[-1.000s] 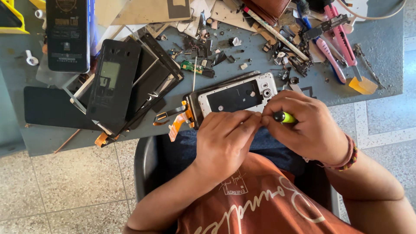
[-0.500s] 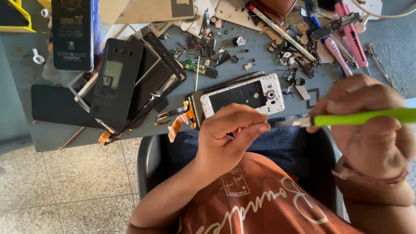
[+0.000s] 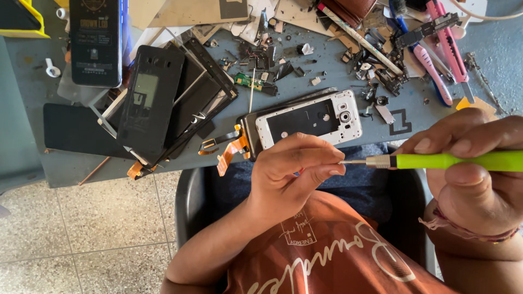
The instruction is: The person cleans the interior of a disassembled smartphone with a brush, then reassembles the device by placing the screen assembly into the chassis and securing the back cover. They also handle a small white plastic component and use a screwdriver to tighten screws on the phone's back.
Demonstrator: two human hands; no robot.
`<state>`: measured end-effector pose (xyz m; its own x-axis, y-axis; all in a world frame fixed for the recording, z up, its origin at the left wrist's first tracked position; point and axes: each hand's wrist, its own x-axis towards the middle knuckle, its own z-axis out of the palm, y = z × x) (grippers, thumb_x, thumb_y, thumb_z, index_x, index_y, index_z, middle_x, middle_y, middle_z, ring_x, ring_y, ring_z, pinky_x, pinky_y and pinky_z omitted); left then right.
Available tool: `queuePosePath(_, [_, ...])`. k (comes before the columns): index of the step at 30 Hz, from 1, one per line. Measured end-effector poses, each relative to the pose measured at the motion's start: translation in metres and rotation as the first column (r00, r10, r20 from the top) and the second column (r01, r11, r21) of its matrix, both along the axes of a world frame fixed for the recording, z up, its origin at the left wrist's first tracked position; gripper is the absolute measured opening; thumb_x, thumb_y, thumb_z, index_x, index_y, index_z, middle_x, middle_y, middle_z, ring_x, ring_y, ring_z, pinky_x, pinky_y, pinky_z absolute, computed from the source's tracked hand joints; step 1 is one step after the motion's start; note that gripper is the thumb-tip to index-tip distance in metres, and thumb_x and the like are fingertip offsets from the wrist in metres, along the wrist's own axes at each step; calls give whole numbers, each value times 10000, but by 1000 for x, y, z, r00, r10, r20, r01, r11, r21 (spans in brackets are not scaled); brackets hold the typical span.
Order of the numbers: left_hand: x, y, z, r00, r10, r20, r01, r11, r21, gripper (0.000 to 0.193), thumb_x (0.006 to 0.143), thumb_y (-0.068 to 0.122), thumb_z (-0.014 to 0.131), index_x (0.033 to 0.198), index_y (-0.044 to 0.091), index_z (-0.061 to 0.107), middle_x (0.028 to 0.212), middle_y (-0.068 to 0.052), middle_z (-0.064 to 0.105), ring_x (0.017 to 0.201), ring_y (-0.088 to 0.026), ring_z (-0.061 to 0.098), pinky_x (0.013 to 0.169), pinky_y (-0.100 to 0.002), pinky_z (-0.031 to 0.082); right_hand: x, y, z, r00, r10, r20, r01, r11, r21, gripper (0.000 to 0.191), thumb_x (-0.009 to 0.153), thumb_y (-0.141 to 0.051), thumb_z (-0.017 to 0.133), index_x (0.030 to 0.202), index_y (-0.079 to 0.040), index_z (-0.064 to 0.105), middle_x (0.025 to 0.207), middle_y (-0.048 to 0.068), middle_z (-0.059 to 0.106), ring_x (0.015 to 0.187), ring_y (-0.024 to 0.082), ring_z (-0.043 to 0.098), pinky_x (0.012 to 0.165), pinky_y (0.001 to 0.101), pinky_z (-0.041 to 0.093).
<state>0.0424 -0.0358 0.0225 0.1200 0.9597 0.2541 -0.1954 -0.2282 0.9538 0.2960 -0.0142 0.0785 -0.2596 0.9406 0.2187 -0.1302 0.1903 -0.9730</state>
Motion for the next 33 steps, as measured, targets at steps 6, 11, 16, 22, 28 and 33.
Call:
queuePosePath(6, [-2,1,0,1000,8,-10,-8,999,39,142,1010,42,750,1151,27,735,1061,-78,731,911,-130,723,790,-226,594,1,-2,-1,1000,13,10,-12,1000,-6,203,1132,-251,701,1138,-107,557,991,99,598,966,169,658,956,441,594])
queuePosePath(11, [-3,1,1,1000,13,-24,-12,999,52,153,1011,37,753,1163,30,737,1052,-75,731,913,-135,720,791,-228,586,6,7,-5,998,59,15,-59,998,28,207,1091,-276,641,1235,-147,567,1030,80,617,996,145,695,957,461,652])
queuePosePath(16, [-2,1,2,1000,5,-6,-5,1000,26,153,1015,36,742,1168,40,733,1116,-76,718,921,-131,733,792,-226,607,7,7,-6,997,77,20,-77,997,31,171,1114,-259,638,1221,-143,571,1045,72,615,1035,135,689,977,459,652])
queuePosePath(22, [-5,1,3,998,21,-62,-17,997,73,159,1020,13,733,1178,36,729,1133,-77,710,934,-141,736,808,-228,606,10,6,-7,997,76,14,-76,997,16,144,1132,-239,657,1181,-133,573,1016,72,607,1003,143,669,984,449,613])
queuePosePath(28, [-4,2,2,998,29,-56,-24,995,92,167,1034,14,737,1195,54,723,1084,-54,712,939,-132,744,810,-227,610,19,6,-12,995,101,16,-101,995,1,186,1117,-148,642,1277,-148,548,1061,105,615,1031,183,703,1011,484,630])
queuePosePath(33, [-3,5,3,984,117,-137,-93,981,168,201,1000,24,773,1189,73,724,1094,-54,704,915,-150,722,800,-230,591,33,3,-20,995,48,85,-45,998,-36,388,1066,-93,612,1404,-165,436,1115,168,631,1040,248,718,1030,552,608])
